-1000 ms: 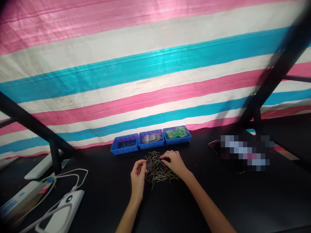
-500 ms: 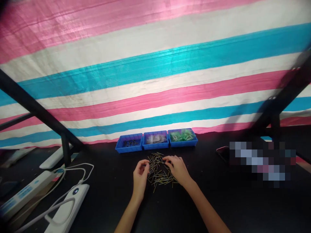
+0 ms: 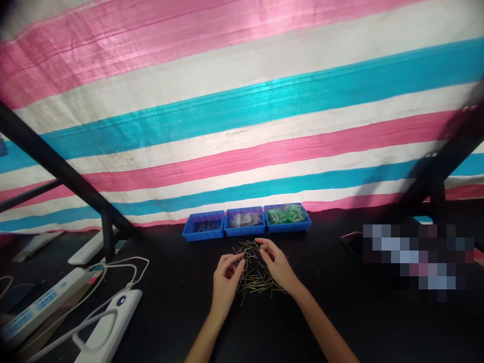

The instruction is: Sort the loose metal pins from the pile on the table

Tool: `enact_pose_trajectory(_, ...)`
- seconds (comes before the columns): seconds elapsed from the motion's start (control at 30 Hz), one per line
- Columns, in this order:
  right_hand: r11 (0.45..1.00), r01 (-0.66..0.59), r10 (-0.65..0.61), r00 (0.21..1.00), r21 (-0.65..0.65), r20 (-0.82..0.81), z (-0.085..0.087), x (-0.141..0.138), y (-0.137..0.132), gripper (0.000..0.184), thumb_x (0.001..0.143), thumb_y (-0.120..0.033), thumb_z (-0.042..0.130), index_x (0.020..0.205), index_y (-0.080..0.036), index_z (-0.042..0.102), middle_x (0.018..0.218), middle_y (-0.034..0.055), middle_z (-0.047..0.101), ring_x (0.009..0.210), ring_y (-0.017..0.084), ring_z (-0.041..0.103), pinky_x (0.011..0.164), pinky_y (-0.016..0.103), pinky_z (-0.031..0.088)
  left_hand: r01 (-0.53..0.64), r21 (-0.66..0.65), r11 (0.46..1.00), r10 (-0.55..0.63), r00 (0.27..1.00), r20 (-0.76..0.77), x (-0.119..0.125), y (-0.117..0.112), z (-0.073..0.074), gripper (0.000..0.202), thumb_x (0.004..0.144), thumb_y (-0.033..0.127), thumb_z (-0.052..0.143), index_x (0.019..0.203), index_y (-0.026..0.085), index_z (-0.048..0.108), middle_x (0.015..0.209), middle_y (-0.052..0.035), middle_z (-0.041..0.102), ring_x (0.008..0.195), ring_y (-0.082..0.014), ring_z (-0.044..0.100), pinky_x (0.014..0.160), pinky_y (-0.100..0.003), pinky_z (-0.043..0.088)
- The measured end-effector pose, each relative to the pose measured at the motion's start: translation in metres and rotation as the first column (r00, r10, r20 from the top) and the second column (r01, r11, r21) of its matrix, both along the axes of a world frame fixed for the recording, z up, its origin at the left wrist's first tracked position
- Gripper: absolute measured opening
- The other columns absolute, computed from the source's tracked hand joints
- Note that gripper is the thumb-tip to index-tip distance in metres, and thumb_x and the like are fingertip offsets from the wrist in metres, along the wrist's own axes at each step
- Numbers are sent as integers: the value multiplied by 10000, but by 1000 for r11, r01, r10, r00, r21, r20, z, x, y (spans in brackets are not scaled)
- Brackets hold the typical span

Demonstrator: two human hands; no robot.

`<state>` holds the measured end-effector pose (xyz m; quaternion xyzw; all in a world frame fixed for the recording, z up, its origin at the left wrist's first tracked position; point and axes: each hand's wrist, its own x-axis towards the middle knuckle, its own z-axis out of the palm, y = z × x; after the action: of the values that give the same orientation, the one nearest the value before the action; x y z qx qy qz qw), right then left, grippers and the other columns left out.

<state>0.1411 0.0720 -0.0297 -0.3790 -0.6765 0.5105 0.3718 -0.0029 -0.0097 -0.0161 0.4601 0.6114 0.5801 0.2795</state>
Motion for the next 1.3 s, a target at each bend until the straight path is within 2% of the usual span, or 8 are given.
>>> enact_pose_trajectory(0.27, 997, 79, -79, 997, 0, 8, -6, 4, 6, 412, 845, -449, 421, 1170, -205, 491, 950, 66, 611, 939, 207, 570, 816, 317, 464, 32, 11, 999, -32, 999, -11, 2, 0, -2, 222, 746, 371, 607, 833, 193, 706, 824, -35, 524, 552, -83, 440, 494, -212, 349)
enact_pose_trajectory(0.4, 998, 8, -11, 999, -66, -39, 1, 3, 2, 421, 822, -456, 471, 1156, -204, 516, 958, 66, 621, 932, 198, 573, 831, 312, 456, 47, 7, 999, -47, 999, 13, 4, 1, -2, 258, 743, 354, 613, 944, 204, 673, 830, -29, 528, 543, -77, 438, 483, -204, 333)
enact_pose_trajectory(0.53, 993, -46, 37, 995, -105, -89, 9, 3, -2, 413, 802, -445, 524, 1138, -205, 524, 866, 39, 627, 858, 182, 590, 795, 308, 469, 83, -2, 997, -83, 996, 44, 5, 0, 0, 285, 741, 346, 619, 986, 205, 659, 822, -22, 525, 536, -71, 433, 498, -202, 338)
enact_pose_trajectory(0.67, 992, -47, 35, 995, -120, -95, 14, 4, -4, 421, 774, -445, 565, 1115, -198, 536, 817, 33, 631, 798, 179, 600, 731, 302, 485, 97, -1, 995, -97, 993, 67, 7, 0, 4, 271, 735, 350, 627, 960, 209, 678, 816, -24, 534, 556, -81, 444, 502, -201, 340)
enact_pose_trajectory(0.77, 986, -91, 78, 992, -138, -97, 14, 3, -6, 443, 760, -438, 586, 1128, -200, 524, 790, 25, 633, 755, 169, 598, 680, 288, 482, 96, 1, 995, -95, 992, 78, 7, 0, 5, 236, 735, 341, 628, 917, 206, 698, 802, -24, 536, 575, -88, 451, 516, -205, 354)
enact_pose_trajectory(1.0, 975, -164, 147, 982, -148, -118, 14, -1, -11, 468, 738, -384, 626, 1152, -207, 499, 730, -2, 632, 634, 125, 552, 597, 248, 430, 57, 23, 998, -59, 992, 111, 5, 1, 1, 200, 729, 344, 633, 804, 179, 717, 801, -33, 559, 645, -116, 508, 562, -225, 393)
enact_pose_trajectory(1.2, 980, -157, 149, 986, -122, -75, 16, -1, -12, 434, 740, -369, 623, 1126, -200, 518, 717, -3, 629, 596, 116, 525, 561, 242, 406, 57, 37, 998, -61, 990, 125, 5, 3, -3, 183, 734, 328, 634, 781, 175, 722, 806, -36, 558, 685, -130, 543, 592, -234, 424)
enact_pose_trajectory(1.3, 980, -165, 156, 984, -109, -87, 16, -1, -13, 467, 752, -362, 615, 1173, -209, 485, 730, -7, 620, 602, 113, 524, 577, 244, 418, 60, 37, 998, -64, 989, 133, 7, 4, -4, 184, 739, 328, 630, 781, 173, 719, 813, -37, 558, 707, -136, 549, 613, -238, 432)
